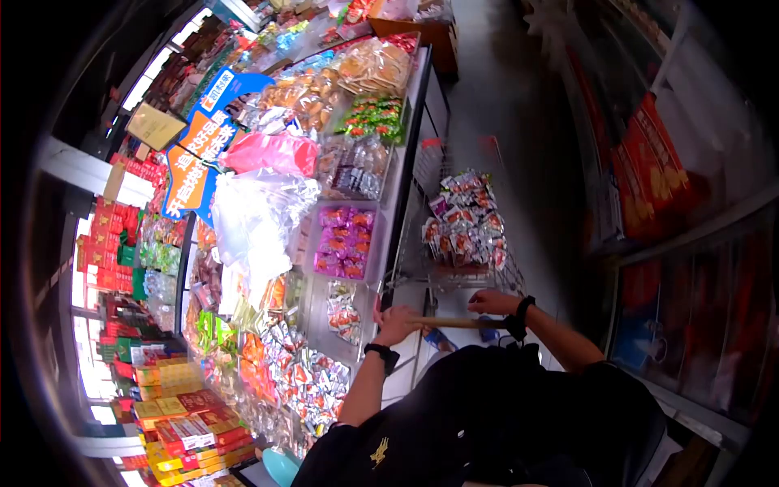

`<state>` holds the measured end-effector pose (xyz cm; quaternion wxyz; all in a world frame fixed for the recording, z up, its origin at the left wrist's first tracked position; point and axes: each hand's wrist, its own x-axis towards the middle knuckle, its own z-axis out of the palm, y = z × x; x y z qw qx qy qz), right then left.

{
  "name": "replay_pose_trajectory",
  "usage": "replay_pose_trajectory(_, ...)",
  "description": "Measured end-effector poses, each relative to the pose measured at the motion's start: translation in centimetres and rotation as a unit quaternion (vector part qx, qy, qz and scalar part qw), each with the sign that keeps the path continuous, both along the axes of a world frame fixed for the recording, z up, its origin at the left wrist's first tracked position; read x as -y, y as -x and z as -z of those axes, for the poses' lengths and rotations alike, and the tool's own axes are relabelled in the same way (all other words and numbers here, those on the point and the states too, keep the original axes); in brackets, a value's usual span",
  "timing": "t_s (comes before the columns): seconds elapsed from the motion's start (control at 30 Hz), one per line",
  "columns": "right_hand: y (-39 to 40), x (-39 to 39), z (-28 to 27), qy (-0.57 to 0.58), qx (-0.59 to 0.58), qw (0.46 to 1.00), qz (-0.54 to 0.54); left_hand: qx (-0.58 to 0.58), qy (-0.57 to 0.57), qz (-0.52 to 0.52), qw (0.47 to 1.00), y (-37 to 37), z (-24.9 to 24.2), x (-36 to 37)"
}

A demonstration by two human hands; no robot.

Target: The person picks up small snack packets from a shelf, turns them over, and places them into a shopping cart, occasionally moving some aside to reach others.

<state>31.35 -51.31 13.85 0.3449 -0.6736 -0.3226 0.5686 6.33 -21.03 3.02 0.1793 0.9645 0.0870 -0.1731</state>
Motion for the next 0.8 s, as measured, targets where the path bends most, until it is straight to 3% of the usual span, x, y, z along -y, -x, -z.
replay_pose_trajectory(0.1, 0.1, 0.8, 1.1, -0.073, 0.073, 0.995, -0.011, 0.043, 0.047, -0.021, 0.998, -0.9, -4.7, 0.5)
replay_pose_trajectory(0.23, 1.2, 0.7, -1.9, -0.055, 0.083, 0.994, -0.036, 0.039, 0.077, -0.057, 0.995, -2.7, -9.4, 2.0)
replay_pose_trajectory(0.27, 1.6, 0.6, -1.5, -0.068, 0.074, 0.993, -0.053, 0.04, 0.071, -0.066, 0.994, -2.9, -9.5, 2.2)
replay_pose_trajectory(0.37, 2.8, 0.0, -1.1, -0.053, 0.211, 0.963, -0.156, 0.076, 0.075, -0.08, 0.991, -3.7, -9.2, 2.0)
replay_pose_trajectory(0.67, 2.0, 0.1, -0.3, -0.016, 0.401, 0.914, -0.052, 0.11, -0.019, -0.114, 0.987, -6.0, -9.2, 4.1)
replay_pose_trajectory(0.8, 1.0, 0.2, -2.4, 0.028, 0.421, 0.905, -0.054, 0.101, 0.035, -0.09, 0.99, -7.2, -5.5, 3.7)
